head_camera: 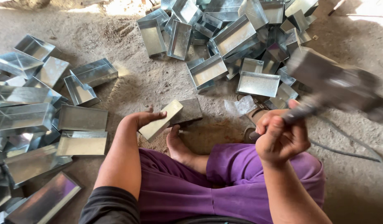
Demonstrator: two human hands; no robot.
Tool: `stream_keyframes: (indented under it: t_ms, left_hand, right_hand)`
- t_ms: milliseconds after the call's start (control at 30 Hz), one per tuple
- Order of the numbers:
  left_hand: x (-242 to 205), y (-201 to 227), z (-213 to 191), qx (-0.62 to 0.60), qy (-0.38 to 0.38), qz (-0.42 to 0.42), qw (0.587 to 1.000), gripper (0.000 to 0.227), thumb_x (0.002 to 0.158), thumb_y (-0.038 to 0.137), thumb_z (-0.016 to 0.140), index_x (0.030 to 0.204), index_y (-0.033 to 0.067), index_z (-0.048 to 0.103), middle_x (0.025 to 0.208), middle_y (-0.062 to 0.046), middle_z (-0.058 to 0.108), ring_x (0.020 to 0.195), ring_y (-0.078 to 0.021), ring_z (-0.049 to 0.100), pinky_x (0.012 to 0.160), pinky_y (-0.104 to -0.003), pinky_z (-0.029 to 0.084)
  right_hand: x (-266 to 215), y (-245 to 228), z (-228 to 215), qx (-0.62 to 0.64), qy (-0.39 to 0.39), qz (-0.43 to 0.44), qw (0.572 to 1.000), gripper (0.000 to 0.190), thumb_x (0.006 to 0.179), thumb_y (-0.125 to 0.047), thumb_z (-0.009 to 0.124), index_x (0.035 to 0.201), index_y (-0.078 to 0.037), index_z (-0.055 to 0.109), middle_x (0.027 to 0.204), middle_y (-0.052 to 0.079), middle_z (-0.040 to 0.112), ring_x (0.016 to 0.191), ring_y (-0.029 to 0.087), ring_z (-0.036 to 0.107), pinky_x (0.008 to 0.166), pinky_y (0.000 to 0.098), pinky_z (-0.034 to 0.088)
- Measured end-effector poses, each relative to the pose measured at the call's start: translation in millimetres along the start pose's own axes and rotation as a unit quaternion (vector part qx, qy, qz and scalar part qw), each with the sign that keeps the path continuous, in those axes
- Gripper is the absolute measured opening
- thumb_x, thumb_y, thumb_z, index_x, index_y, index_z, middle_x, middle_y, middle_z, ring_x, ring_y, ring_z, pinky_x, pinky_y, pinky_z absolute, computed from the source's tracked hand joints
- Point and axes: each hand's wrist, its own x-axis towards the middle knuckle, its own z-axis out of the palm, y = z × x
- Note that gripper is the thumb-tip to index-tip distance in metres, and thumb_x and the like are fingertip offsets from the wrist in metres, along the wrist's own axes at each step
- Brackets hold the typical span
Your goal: The person sits on the floor and repeatedly hammers small rectangular metal boxes placed on a wooden block. They pick up each box, position it, strike it with a hammer, and then set it aside.
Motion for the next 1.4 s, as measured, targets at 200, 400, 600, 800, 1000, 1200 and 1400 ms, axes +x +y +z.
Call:
stream_keyframes:
  t_ms: [200, 400, 600, 800, 1000, 1200, 1400]
  left_hand:
    - [19.7, -12.8, -7.6, 0.005, -0.019, 0.016, 1.0, 0.124, 0.066, 0.085, 0.064, 0.165, 0.0203, 0.029, 0.174, -0.008, -0.01, 0.16, -0.029, -0.003, 0.127, -0.054, 0.011]
    - [11.6, -7.5, -3.9, -0.008, 0.016, -0.016, 1.0, 0.142, 0.06, 0.084, 0.068, 0.166, 0.0224, -0.004, 0.172, -0.016, 0.006, 0.16, -0.0321, 0.003, 0.127, -0.06, 0.009]
    - [5.9, -5.5, -1.6, -0.002, 0.029, -0.016, 0.999, 0.139, 0.059, 0.085, 0.065, 0.167, 0.0241, 0.002, 0.172, -0.017, 0.008, 0.159, -0.037, 0.01, 0.123, -0.066, 0.018]
    - [-10.9, 1.5, 3.1, 0.002, 0.066, 0.035, 0.997, 0.148, 0.054, 0.077, 0.079, 0.166, 0.0177, 0.004, 0.161, -0.027, 0.036, 0.147, -0.0412, 0.044, 0.115, -0.054, 0.044]
    - [-79.7, 47.7, 20.8, 0.17, 0.166, 0.116, 0.964, 0.146, 0.045, 0.074, 0.083, 0.166, 0.0276, 0.016, 0.152, -0.021, 0.051, 0.131, -0.0379, 0.059, 0.108, -0.047, 0.051]
    - [-159.0, 114.4, 70.8, 0.31, 0.193, 0.322, 0.873, 0.141, 0.042, 0.073, 0.084, 0.163, 0.0256, 0.029, 0.15, -0.014, 0.057, 0.134, -0.0361, 0.055, 0.114, -0.053, 0.039]
    - [-241.6, 196.5, 121.5, 0.523, 0.097, 0.377, 0.758, 0.136, 0.049, 0.075, 0.087, 0.162, 0.0316, 0.024, 0.154, -0.015, 0.048, 0.14, -0.0366, 0.046, 0.113, -0.059, 0.033]
  right_hand:
    - [-50.2, 42.7, 46.0, -0.07, -0.16, 0.066, 0.982, 0.029, 0.108, -0.011, 0.06, 0.132, 0.004, 0.058, 0.092, 0.013, 0.069, 0.06, 0.012, 0.059, 0.053, 0.0207, 0.05]
    - [-70.6, 67.4, 45.0, -0.194, -0.255, 0.217, 0.922, 0.034, 0.096, -0.013, 0.072, 0.122, 0.009, 0.066, 0.084, 0.023, 0.073, 0.072, 0.022, 0.076, 0.06, 0.0331, 0.057]
    - [-76.3, 71.1, 43.9, -0.193, -0.305, 0.248, 0.899, 0.033, 0.091, -0.017, 0.072, 0.116, 0.005, 0.069, 0.082, 0.023, 0.072, 0.072, 0.032, 0.074, 0.061, 0.0384, 0.057]
    - [-112.9, 118.7, 32.0, -0.271, -0.369, 0.428, 0.779, 0.025, 0.091, -0.027, 0.073, 0.098, -0.003, 0.073, 0.066, 0.019, 0.068, 0.061, 0.033, 0.071, 0.063, 0.043, 0.054]
    - [-163.8, 170.7, 30.1, -0.266, -0.467, 0.427, 0.727, 0.028, 0.086, -0.023, 0.075, 0.105, -0.003, 0.071, 0.072, 0.021, 0.073, 0.062, 0.032, 0.071, 0.061, 0.0455, 0.057]
    - [-166.9, 171.0, 32.7, -0.197, -0.456, 0.486, 0.719, 0.041, 0.085, -0.024, 0.075, 0.119, -0.005, 0.062, 0.085, 0.023, 0.071, 0.075, 0.034, 0.07, 0.07, 0.0454, 0.056]
    - [-156.0, 139.8, 82.8, -0.157, -0.484, 0.397, 0.764, 0.057, 0.084, -0.025, 0.074, 0.133, -0.006, 0.053, 0.098, 0.025, 0.07, 0.088, 0.037, 0.069, 0.08, 0.0453, 0.055]
